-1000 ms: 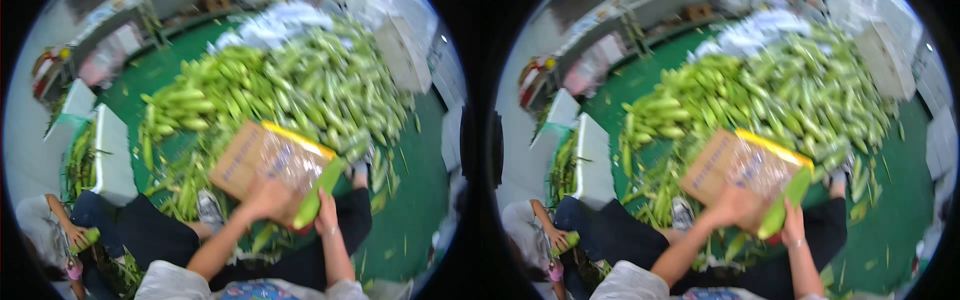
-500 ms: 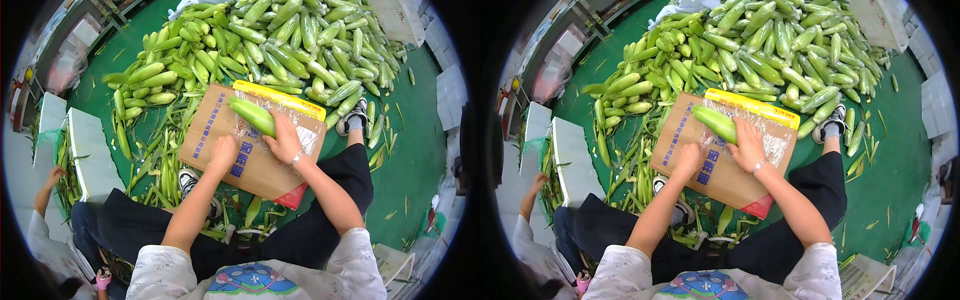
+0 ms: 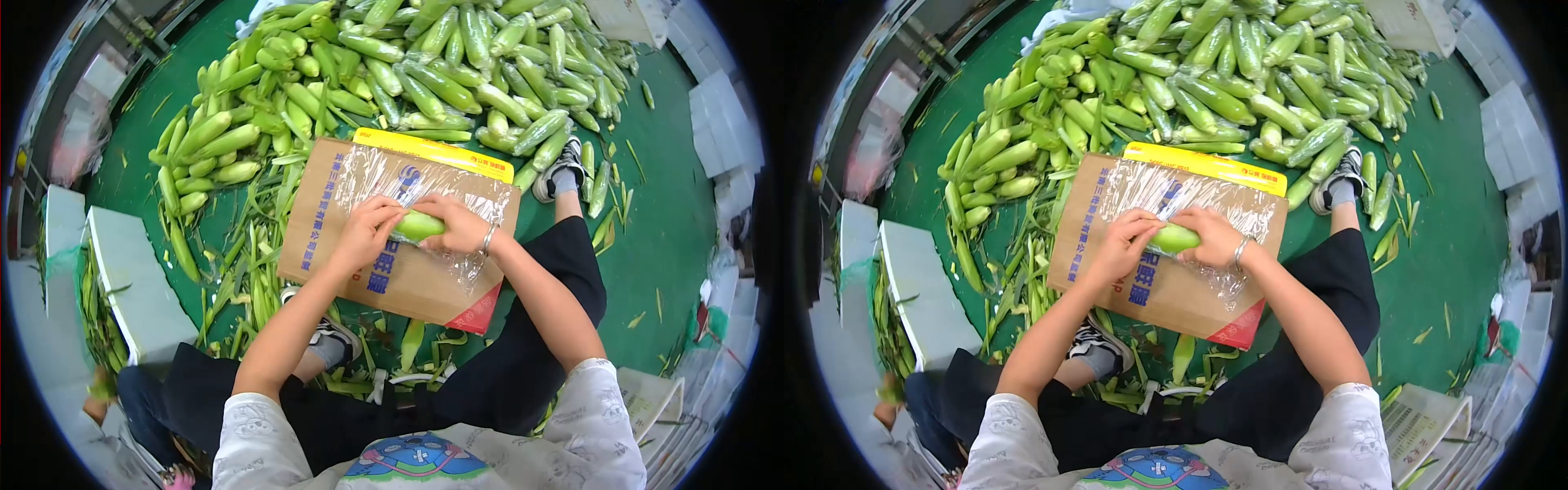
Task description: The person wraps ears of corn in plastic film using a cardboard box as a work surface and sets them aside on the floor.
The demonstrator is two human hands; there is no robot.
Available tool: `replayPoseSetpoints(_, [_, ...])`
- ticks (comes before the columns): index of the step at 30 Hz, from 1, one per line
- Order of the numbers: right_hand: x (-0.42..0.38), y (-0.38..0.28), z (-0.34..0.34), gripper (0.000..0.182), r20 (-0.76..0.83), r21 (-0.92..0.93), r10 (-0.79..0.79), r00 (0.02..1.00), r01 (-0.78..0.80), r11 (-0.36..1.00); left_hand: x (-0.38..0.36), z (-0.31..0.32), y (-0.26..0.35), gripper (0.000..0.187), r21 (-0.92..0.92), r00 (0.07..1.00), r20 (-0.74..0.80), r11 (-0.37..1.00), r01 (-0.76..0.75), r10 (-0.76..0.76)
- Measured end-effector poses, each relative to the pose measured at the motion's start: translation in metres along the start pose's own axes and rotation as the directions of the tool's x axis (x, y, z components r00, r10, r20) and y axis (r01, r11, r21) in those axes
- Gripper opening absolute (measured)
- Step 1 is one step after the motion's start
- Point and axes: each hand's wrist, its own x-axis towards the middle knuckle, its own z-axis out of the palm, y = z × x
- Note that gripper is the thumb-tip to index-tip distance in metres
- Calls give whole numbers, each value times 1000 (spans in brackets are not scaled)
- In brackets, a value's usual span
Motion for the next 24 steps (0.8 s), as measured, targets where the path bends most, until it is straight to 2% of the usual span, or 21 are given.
replayPoseSetpoints(2, [-2,1,2,68,-367,-42,40,929,-60,997,9,-6,16,31,381,986,161,919,-104,45])
replayPoseSetpoints(3, [-12,-9,8,63,-660,-123,42,750,-162,979,14,-12,20,51,419,962,272,901,-116,-2])
replayPoseSetpoints(4, [-26,-22,15,63,-672,-126,45,739,-174,977,20,-15,17,51,413,959,282,901,-136,15])
replayPoseSetpoints(6, [-57,-43,30,57,-748,73,266,608,-323,944,26,-15,11,55,489,925,380,843,-225,26])
replayPoseSetpoints(7, [-67,-47,43,57,-749,68,272,605,-338,939,31,-16,13,59,502,909,416,841,-200,-32])
replayPoseSetpoints(9, [-78,-46,75,41,-693,-192,171,700,-408,893,39,-19,12,60,453,883,464,876,-168,-70])
replayPoseSetpoints(10, [-87,-32,80,41,-699,-188,176,693,-416,890,40,-22,13,62,424,858,502,896,-133,-110])
replayPoseSetpoints(12, [-103,4,73,25,-820,-169,109,562,-419,892,41,-32,24,64,440,863,503,875,-204,-51])
replayPoseSetpoints(13, [-111,0,62,19,-857,97,269,440,-374,922,39,-36,34,63,469,858,512,852,-235,-46])
replayPoseSetpoints(14, [-117,-5,48,14,-836,354,440,327,-291,889,33,-37,42,62,493,851,523,830,-261,-43])
replayPoseSetpoints(16, [-118,8,40,18,-697,601,656,291,-262,755,18,-35,51,63,503,825,562,817,-284,-59])
replayPoseSetpoints(18, [-107,-17,51,15,-743,536,615,265,-314,784,-4,-30,55,63,522,783,620,768,-371,-43])
replayPoseSetpoints(19, [-104,-29,65,22,-623,389,630,464,-515,764,-19,-28,56,63,479,772,633,811,-336,-54])
replayPoseSetpoints(20, [-105,-43,87,30,-447,180,649,616,-648,740,-35,-28,58,62,442,765,641,847,-295,-68])
replayPoseSetpoints(21, [-110,-57,109,42,-564,193,473,677,-448,873,-43,-28,62,67,382,738,667,898,-218,-105])
replayPoseSetpoints(22, [-114,-68,129,56,-671,179,289,683,-229,957,-47,-31,61,67,393,738,664,894,-213,-116])
replayPoseSetpoints(24, [-117,-98,126,77,-597,-69,231,768,-336,939,-46,-34,52,74,272,582,783,962,-4,-219])
